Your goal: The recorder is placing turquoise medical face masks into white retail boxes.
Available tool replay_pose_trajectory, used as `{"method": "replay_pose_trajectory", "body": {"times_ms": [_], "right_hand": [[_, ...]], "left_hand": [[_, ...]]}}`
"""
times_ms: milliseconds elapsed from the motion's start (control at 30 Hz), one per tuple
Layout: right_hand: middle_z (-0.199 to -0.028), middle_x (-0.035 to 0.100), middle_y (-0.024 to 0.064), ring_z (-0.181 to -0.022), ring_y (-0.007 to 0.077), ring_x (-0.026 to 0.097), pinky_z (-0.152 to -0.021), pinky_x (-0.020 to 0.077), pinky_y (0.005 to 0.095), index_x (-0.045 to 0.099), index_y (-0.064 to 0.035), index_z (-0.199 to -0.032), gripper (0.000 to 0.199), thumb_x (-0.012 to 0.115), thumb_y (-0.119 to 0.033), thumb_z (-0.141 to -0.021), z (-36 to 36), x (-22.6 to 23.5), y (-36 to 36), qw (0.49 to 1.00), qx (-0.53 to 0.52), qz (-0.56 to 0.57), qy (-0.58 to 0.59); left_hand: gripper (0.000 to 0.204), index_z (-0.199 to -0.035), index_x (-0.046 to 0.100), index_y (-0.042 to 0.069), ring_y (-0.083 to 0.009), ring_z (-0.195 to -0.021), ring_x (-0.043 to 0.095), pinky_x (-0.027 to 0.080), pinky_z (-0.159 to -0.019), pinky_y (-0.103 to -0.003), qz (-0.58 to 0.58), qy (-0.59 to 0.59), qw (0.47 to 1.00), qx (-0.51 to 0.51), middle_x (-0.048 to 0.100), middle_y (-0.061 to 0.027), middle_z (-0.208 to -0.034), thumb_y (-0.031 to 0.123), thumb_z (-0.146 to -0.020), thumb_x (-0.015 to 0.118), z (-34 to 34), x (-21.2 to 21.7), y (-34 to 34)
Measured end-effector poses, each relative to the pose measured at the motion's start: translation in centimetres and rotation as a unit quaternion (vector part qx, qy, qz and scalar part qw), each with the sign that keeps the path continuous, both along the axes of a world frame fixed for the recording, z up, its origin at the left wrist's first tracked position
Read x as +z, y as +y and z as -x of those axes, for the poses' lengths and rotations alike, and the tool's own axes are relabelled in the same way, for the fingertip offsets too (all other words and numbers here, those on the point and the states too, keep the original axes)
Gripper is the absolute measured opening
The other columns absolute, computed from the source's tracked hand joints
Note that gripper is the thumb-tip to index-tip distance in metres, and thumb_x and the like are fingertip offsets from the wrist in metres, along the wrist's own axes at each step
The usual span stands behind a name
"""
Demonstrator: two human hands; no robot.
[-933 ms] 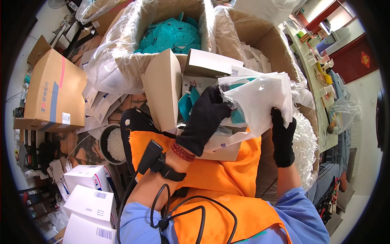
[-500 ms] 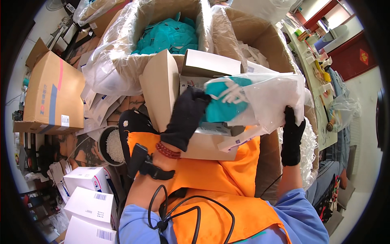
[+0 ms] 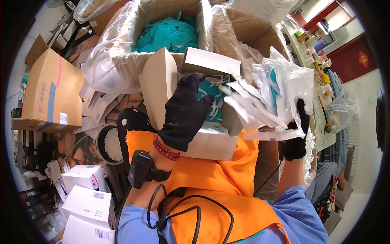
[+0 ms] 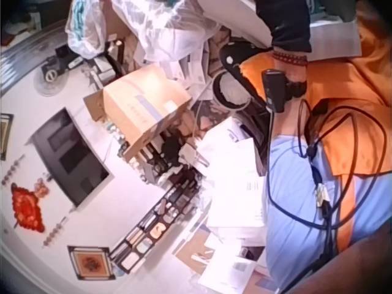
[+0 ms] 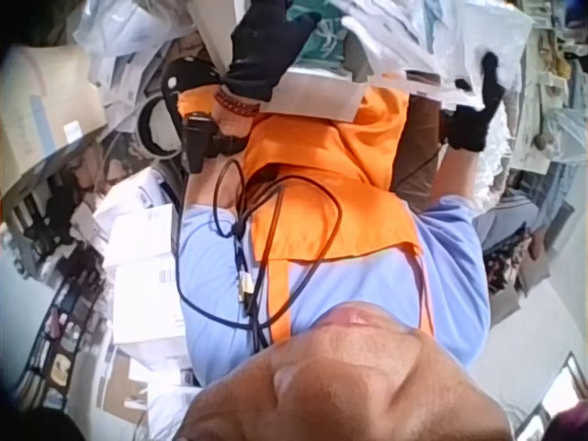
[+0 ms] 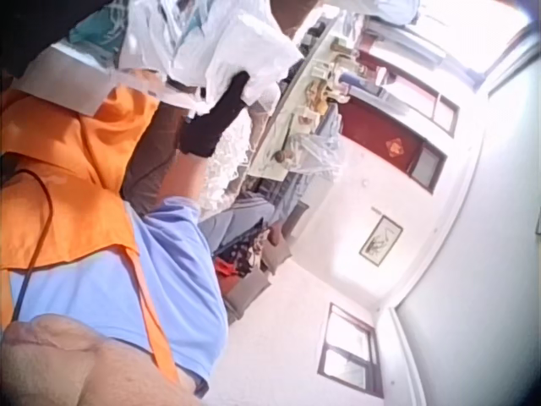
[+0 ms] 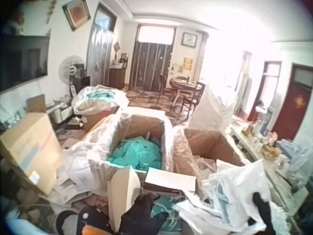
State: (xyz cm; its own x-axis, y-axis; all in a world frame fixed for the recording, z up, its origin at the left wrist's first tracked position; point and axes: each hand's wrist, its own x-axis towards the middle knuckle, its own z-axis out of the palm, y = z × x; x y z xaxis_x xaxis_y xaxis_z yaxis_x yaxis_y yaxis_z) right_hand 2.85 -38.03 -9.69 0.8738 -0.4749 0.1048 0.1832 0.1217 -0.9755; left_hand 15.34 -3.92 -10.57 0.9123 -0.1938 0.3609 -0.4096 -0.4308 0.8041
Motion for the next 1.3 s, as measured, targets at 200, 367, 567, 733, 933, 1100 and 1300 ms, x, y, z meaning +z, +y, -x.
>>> {"method": "replay_pose_trajectory", "body": {"times_ms": [200, 367, 567, 733, 933, 1100, 1300], "right_hand": [[-0.139, 0.053, 0.0136, -0.127, 0.0252, 0.053, -0.108, 0.0442, 0.0378, 0.043, -0.0018, -0.145, 0.052, 0.056, -0.025, -0.1, 0.6, -2.2, 1.7, 0.964, 0.152, -0.213, -0.049], [-0.137, 0.055, 0.0155, -0.122, 0.0211, 0.058, -0.102, 0.05, 0.035, 0.043, 0.001, -0.144, 0.045, 0.047, -0.022, -0.105, -1.2, -1.8, 4.8, 0.994, 0.065, -0.021, 0.081], [-0.125, 0.061, 0.012, -0.112, 0.0182, 0.062, -0.096, 0.0519, 0.0319, 0.048, -0.0004, -0.14, 0.046, 0.06, -0.014, -0.098, -2.5, 0.0, 7.5, 0.991, 0.048, -0.101, 0.071], [-0.112, 0.064, 0.0069, -0.097, 0.0149, 0.063, -0.085, 0.0527, 0.0301, 0.055, 0.0007, -0.13, 0.043, 0.067, -0.018, -0.094, -2.2, 1.0, 7.9, 0.995, 0.002, 0.026, 0.099], [-0.079, 0.064, -0.0021, -0.071, 0.0069, 0.055, -0.063, 0.0433, 0.0256, 0.069, -0.0012, -0.094, 0.017, 0.07, -0.018, -0.092, -1.9, 2.4, 9.9, 0.972, -0.067, 0.174, 0.139], [-0.079, 0.064, -0.0018, -0.07, 0.0073, 0.056, -0.063, 0.0442, 0.0252, 0.069, -0.0011, -0.095, 0.018, 0.07, -0.019, -0.093, -0.6, 3.8, 9.8, 0.928, -0.087, 0.356, 0.073], [-0.086, 0.061, 0.0, -0.074, 0.0091, 0.055, -0.061, 0.0442, 0.0281, 0.066, -0.0038, -0.103, 0.023, 0.065, -0.025, -0.096, -0.9, 2.8, 3.2, 0.959, -0.207, 0.189, 0.047]], "left_hand": [[0.014, -0.104, 0.065, 0.003, -0.0099, -0.09, 0.064, 0.052, -0.079, -0.024, 0.333, 0.197, 0.916, -0.105, 0.069, -0.0033, -0.097, 0.001, -0.09, 0.067, 0.5, 3.3, -0.5], [0.02, -0.1, 0.067, 0.001, -0.0078, -0.084, 0.062, 0.05, -0.074, -0.023, 0.153, 0.086, 0.96, -0.219, 0.069, -0.0036, -0.093, 0.005, -0.083, 0.078, 1.0, 5.0, -1.3], [0.037, -0.091, 0.07, 0.002, -0.0193, -0.073, 0.064, 0.052, -0.066, -0.031, 0.222, 0.127, 0.953, -0.166, 0.067, -0.0101, -0.088, 0.029, -0.071, 0.088, 2.4, 4.3, -2.6], [0.033, -0.106, 0.065, 0.0, -0.0262, -0.082, 0.065, 0.052, -0.082, -0.034, 0.082, 0.074, 0.983, -0.144, 0.067, -0.012, -0.095, 0.014, -0.08, 0.077, 2.2, 4.4, -2.4], [0.054, -0.126, 0.053, 0.002, -0.0364, -0.109, 0.059, 0.048, -0.096, -0.041, 0.061, -0.051, 0.994, -0.076, 0.061, -0.0187, -0.116, 0.013, -0.076, 0.071, 3.6, -2.3, -2.5], [0.049, -0.119, 0.06, 0.003, -0.0391, -0.099, 0.064, 0.052, -0.087, -0.043, 0.158, -0.041, 0.983, -0.079, 0.067, -0.0198, -0.103, 0.01, -0.072, 0.07, 1.8, -2.9, -2.5], [0.03, -0.109, 0.065, 0.006, -0.0374, -0.085, 0.067, 0.054, -0.076, -0.043, -0.107, -0.024, 0.991, 0.078, 0.069, -0.0179, -0.094, 0.007, -0.079, 0.061, 0.0, 0.1, 0.5]]}}
